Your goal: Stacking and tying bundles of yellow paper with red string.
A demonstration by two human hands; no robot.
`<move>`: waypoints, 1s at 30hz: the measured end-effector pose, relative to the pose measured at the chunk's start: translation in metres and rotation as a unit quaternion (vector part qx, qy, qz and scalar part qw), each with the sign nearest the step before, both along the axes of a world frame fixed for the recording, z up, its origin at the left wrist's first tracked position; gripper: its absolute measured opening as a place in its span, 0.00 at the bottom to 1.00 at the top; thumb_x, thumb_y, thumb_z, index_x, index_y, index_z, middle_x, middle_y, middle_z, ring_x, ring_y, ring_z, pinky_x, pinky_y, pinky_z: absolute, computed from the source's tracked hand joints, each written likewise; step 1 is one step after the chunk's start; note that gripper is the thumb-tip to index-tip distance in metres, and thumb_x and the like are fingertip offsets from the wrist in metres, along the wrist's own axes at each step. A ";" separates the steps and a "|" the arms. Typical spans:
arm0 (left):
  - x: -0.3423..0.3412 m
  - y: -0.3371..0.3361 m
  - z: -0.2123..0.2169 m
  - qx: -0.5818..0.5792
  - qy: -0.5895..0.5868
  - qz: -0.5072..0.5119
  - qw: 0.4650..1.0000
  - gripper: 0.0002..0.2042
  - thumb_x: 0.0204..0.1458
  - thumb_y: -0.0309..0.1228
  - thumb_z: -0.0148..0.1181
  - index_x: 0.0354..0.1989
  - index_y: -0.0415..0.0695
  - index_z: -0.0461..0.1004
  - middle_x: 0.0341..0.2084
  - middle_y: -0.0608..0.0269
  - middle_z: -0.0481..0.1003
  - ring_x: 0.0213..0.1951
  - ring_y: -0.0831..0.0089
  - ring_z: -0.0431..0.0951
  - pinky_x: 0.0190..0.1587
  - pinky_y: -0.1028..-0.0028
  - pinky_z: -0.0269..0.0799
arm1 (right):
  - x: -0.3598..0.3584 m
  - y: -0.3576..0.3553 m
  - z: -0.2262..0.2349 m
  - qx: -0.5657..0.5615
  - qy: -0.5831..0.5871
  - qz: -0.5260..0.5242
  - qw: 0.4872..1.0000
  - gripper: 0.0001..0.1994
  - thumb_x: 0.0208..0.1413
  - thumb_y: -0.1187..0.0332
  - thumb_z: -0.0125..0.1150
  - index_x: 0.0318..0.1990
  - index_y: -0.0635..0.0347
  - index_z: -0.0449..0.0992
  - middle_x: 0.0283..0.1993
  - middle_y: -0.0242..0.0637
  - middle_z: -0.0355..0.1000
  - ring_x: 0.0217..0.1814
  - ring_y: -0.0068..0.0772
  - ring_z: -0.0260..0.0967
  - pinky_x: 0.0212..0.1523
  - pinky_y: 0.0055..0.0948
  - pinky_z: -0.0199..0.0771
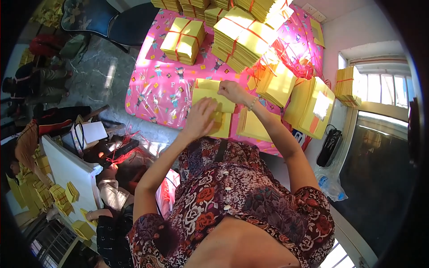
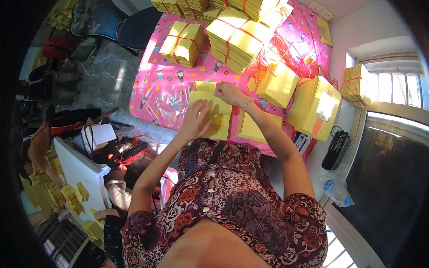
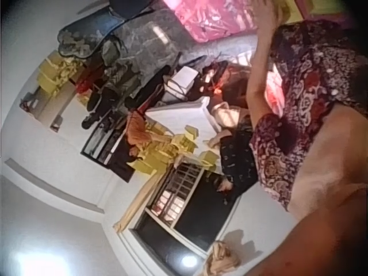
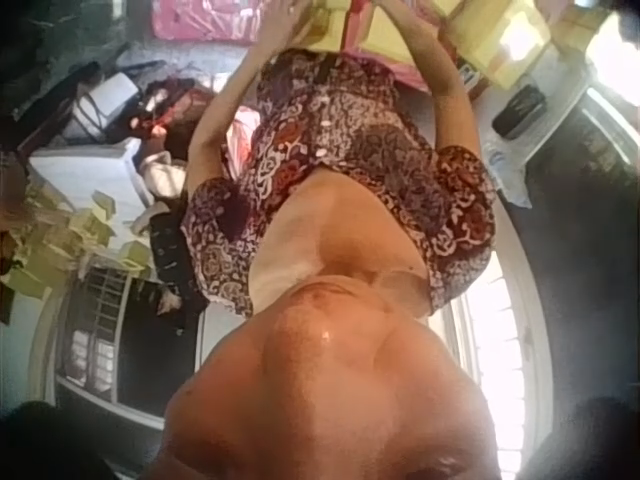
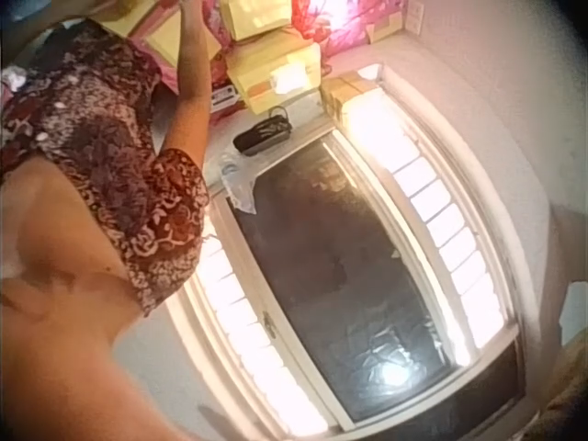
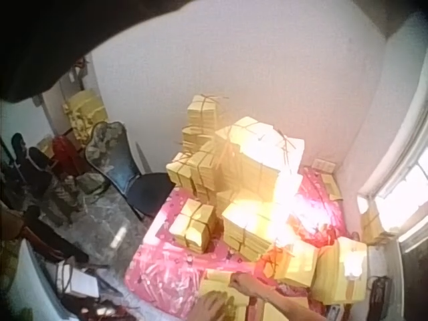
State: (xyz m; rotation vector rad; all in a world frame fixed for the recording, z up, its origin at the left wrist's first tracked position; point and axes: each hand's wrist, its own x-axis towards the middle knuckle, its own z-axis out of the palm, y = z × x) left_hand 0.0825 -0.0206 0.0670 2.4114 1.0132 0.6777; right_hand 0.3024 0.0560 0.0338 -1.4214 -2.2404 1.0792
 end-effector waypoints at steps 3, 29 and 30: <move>0.018 0.003 -0.008 -0.029 0.056 -0.060 0.996 0.37 0.43 0.34 0.62 0.64 0.48 0.53 0.61 0.46 0.54 0.63 0.46 0.53 0.62 0.54 0.52 | 0.010 0.017 -0.012 -0.017 0.010 -0.049 0.999 0.12 0.52 0.63 0.58 0.31 0.65 0.72 0.31 0.50 0.71 0.37 0.48 0.71 0.40 0.40 0.70; 0.035 0.001 -0.039 -0.068 0.138 -0.058 0.986 0.47 0.41 0.48 0.63 0.68 0.48 0.44 0.66 0.40 0.42 0.67 0.43 0.39 0.66 0.50 0.38 | -0.015 -0.002 -0.014 0.166 -0.142 -0.071 0.973 0.12 0.49 0.69 0.56 0.42 0.56 0.75 0.39 0.37 0.70 0.45 0.37 0.69 0.45 0.32 0.73; 0.036 0.001 -0.039 -0.073 0.151 -0.056 0.984 0.48 0.40 0.49 0.63 0.69 0.49 0.44 0.66 0.41 0.41 0.67 0.42 0.39 0.66 0.48 0.37 | -0.015 -0.002 -0.016 0.165 -0.133 -0.084 0.974 0.12 0.48 0.69 0.56 0.42 0.56 0.75 0.39 0.38 0.70 0.44 0.38 0.69 0.44 0.33 0.73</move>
